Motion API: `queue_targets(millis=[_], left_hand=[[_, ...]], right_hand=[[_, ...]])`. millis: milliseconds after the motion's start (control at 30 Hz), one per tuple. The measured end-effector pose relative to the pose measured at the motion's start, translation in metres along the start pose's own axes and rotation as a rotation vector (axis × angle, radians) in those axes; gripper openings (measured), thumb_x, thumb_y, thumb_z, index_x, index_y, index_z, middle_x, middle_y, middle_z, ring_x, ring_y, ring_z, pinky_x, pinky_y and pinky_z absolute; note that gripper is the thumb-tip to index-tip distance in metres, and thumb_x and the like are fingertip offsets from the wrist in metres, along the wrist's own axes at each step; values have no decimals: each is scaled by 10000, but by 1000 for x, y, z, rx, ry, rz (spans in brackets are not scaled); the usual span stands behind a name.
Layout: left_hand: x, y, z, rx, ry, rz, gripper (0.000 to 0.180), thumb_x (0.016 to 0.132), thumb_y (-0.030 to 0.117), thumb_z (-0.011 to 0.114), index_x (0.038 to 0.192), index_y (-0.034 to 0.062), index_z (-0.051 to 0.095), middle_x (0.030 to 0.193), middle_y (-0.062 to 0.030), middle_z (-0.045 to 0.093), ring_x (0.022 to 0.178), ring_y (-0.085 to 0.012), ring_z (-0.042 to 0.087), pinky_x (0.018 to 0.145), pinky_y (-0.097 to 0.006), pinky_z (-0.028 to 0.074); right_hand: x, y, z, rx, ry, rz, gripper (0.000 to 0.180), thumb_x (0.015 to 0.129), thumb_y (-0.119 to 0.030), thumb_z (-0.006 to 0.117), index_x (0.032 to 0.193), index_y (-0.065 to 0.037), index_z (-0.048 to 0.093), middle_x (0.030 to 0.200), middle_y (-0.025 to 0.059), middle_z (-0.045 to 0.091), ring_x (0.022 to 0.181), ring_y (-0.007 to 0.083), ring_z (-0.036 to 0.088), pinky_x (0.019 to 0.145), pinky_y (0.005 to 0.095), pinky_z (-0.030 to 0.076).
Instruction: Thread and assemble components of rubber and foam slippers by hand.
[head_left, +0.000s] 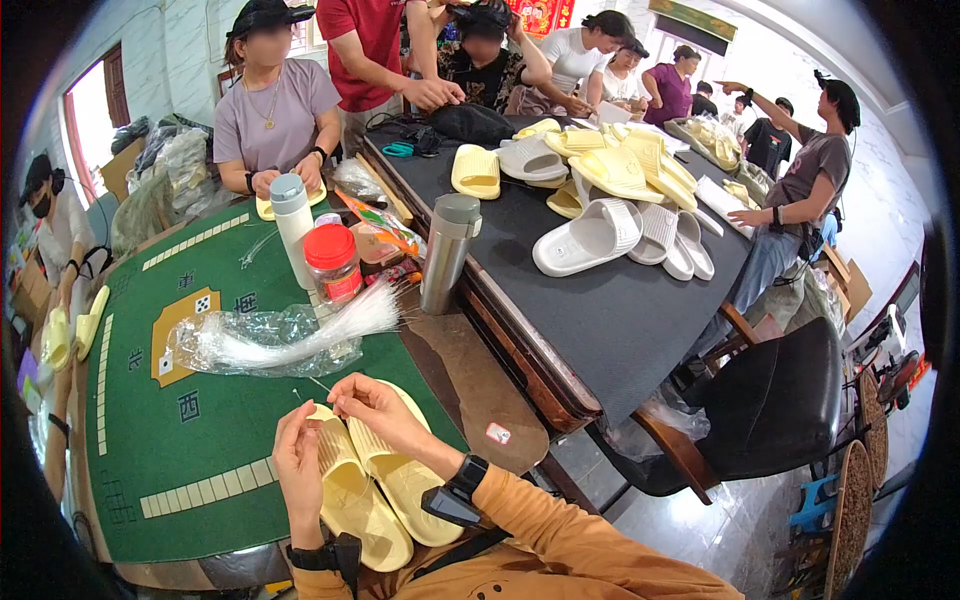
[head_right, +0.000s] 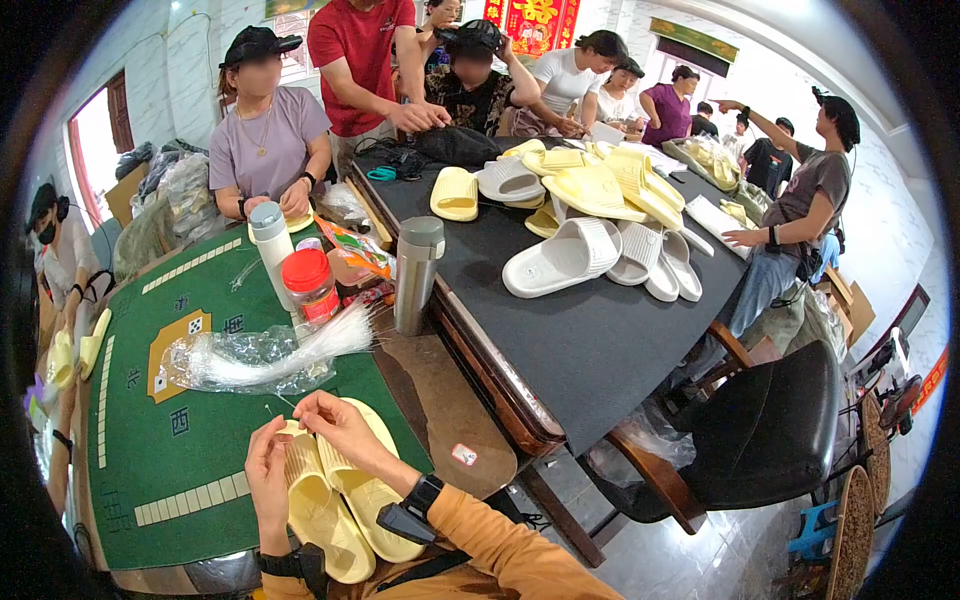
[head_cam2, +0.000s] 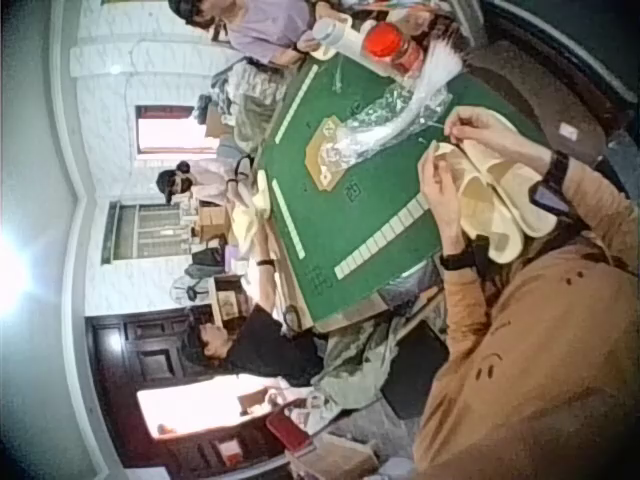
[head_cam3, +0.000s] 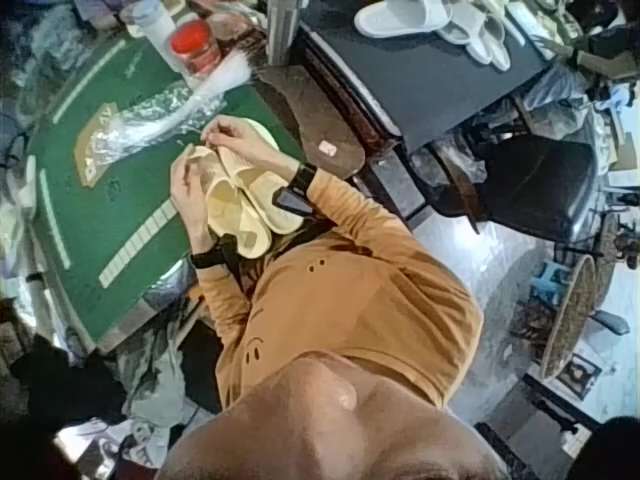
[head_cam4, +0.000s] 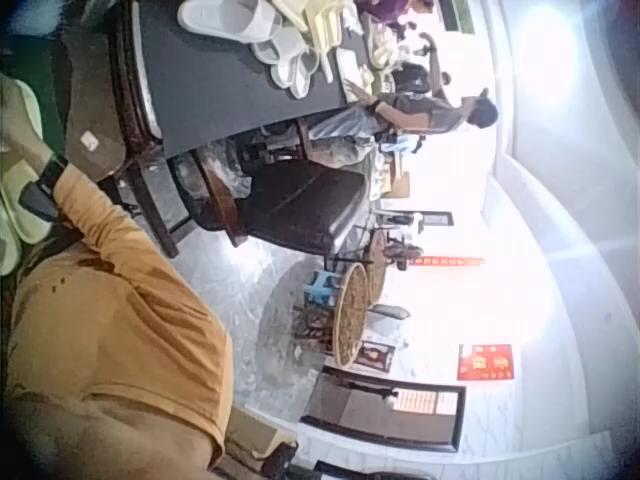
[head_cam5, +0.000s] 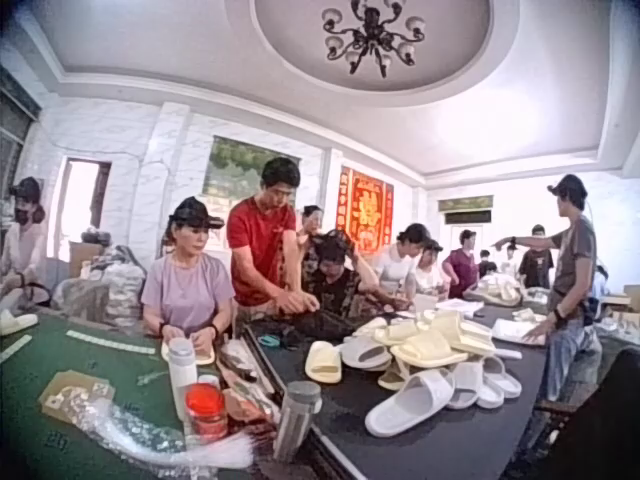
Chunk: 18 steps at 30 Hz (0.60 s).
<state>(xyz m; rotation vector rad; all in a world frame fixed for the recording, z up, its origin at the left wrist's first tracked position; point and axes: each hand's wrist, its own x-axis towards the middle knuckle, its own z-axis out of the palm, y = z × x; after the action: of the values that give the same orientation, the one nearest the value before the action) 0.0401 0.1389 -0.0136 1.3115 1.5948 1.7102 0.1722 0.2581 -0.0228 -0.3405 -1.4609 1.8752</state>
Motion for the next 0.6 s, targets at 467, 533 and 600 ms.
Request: queue_targets(millis=[467,533,600], left_hand=[[0,1,0,1,6,0,314,984,-21,476,1268,-9,612,1173,-63,577,1012,-144,598,908,-261,473],[0,1,0,3,5,-7,313,985,-21,477,1267,-9,612,1174,-62,576,1014,-144,597,910,-262,473],[-1,2,0,5,3,-7,312,985,-20,477,1267,-10,612,1173,-62,577,1013,-144,597,911,-262,472]], right_hand=[[0,0,-1,-12,-6,17,118,1016,-132,562,1079,-34,583,990,-12,591,897,61,556,838,225,467],[0,0,-1,-5,-3,24,118,1017,-130,560,1079,-33,582,992,-10,593,897,62,557,838,228,468],[0,0,-2,-14,-7,16,118,1017,-131,560,1079,-33,582,993,-9,593,899,63,558,839,228,468]])
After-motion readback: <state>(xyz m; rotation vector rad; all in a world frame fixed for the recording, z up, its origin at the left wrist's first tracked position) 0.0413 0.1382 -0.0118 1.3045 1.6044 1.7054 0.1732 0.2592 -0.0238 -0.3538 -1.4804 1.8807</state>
